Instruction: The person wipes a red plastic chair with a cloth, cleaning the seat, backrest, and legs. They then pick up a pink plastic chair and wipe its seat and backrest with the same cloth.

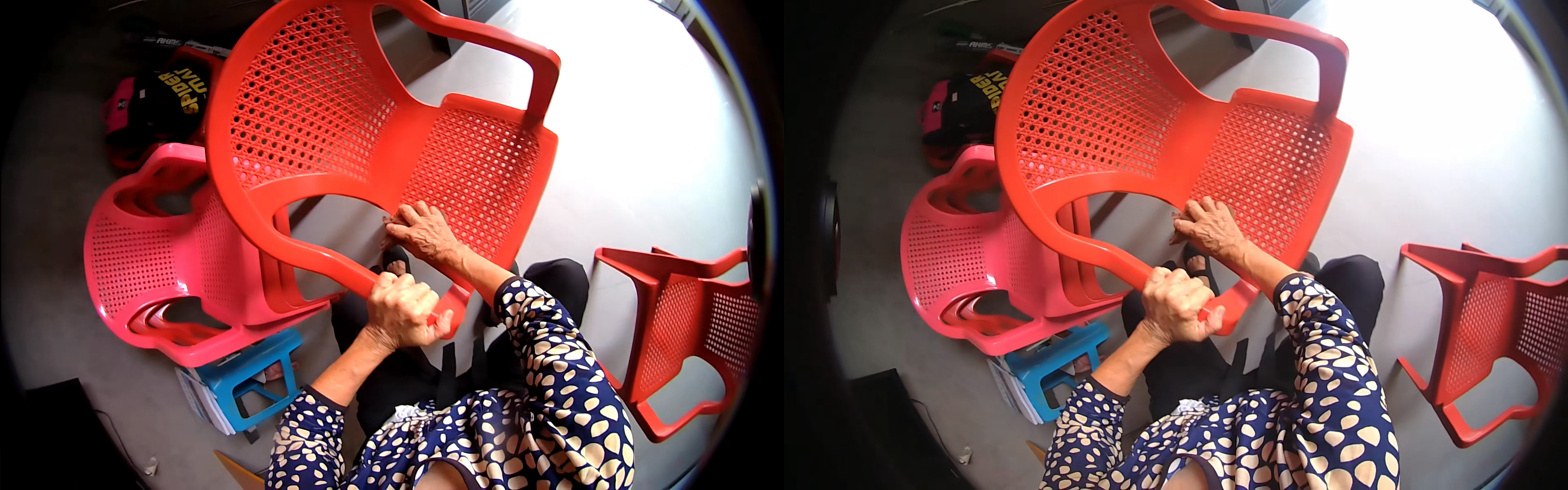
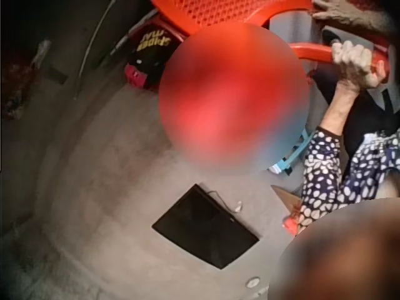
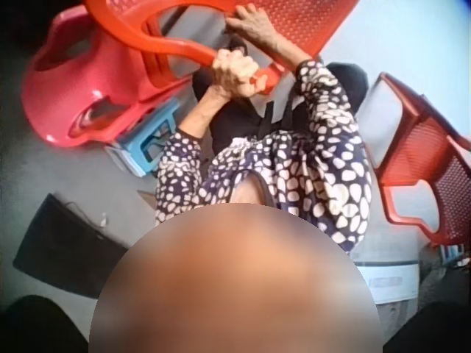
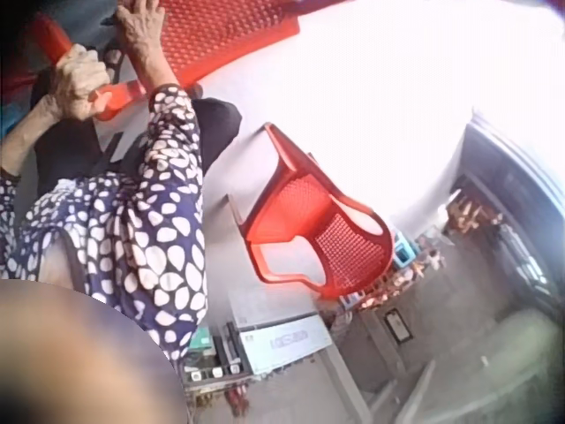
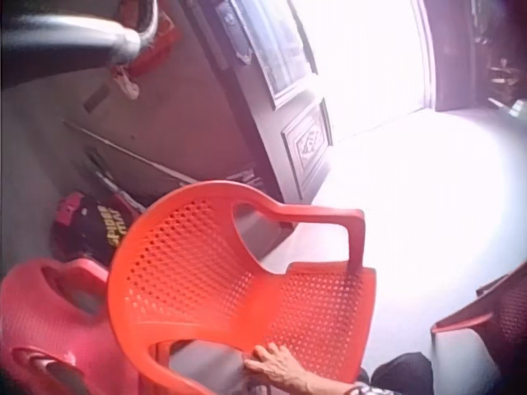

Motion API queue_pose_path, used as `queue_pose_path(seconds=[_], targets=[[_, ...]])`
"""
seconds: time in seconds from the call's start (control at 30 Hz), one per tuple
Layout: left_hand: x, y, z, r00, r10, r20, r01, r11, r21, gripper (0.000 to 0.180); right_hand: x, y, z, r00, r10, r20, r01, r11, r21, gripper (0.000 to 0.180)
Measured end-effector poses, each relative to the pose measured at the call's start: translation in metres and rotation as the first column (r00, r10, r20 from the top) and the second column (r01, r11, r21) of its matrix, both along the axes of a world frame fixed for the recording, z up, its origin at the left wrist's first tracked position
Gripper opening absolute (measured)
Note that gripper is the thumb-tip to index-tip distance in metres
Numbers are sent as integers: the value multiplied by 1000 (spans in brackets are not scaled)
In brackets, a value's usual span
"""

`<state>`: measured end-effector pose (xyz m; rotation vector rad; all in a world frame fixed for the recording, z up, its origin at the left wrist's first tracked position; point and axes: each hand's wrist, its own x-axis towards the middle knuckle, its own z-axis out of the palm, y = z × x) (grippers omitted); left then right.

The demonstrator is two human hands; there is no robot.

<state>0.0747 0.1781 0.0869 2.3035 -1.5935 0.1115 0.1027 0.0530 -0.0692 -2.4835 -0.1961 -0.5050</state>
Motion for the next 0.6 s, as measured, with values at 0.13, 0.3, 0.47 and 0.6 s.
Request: queue_pose_path(seconds=[0.13,0.3,0.47,0.6], targets=[[0,2,0,1000,1,-11,0,1000,8,24,-32,-11,0,981,185,-55,-188,981,-56,22],[-3,1,3,1000,8,-27,-8,1000,-25,22,-81,-36,9,935,318,-158,-327,945,-29,29],[-3,0,0,999,1,-42,-2,1000,-6,19,-110,-54,4,915,326,-237,-326,945,40,30],[-3,2,0,1000,-1,-23,1,1000,-9,18,-121,-59,9,922,292,-254,-273,956,107,27]])
